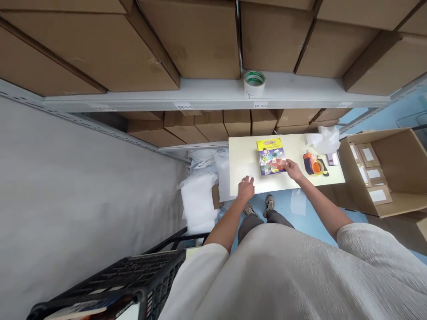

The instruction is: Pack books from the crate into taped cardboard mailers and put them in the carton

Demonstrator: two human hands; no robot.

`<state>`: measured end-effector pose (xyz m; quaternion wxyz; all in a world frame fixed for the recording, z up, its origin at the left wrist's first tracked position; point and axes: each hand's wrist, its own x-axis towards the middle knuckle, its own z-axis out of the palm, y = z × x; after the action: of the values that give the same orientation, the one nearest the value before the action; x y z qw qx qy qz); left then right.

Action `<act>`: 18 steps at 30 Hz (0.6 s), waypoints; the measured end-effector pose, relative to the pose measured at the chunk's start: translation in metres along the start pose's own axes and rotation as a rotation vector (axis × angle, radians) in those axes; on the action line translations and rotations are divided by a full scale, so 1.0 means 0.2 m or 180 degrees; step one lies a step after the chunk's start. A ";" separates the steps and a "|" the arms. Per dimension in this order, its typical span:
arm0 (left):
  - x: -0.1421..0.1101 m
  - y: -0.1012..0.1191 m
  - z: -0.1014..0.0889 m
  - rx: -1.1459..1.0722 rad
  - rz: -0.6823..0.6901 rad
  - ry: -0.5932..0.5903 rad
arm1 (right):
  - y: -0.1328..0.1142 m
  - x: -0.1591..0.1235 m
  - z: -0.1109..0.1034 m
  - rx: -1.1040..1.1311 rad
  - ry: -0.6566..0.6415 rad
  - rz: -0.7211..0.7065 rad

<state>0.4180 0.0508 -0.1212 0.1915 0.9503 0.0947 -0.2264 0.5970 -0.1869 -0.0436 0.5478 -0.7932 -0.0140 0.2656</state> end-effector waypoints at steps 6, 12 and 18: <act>0.02 -0.01 0.00 0.0075 -0.0084 -0.0138 | 0.27 -0.13 0.18 -0.0323 -0.0151 0.0586; 0.02 0.01 0.02 0.0070 -0.0164 -0.0156 | 0.38 -0.10 0.26 -0.0780 -0.0254 0.0925; 0.02 0.05 0.02 0.0109 -0.0289 -0.0123 | 0.35 -0.12 0.21 -0.0717 -0.0339 0.0935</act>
<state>0.4223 0.0396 -0.1224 0.1666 0.9436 0.1301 -0.2547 0.5381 -0.1865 -0.1062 0.4093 -0.8279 0.0434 0.3811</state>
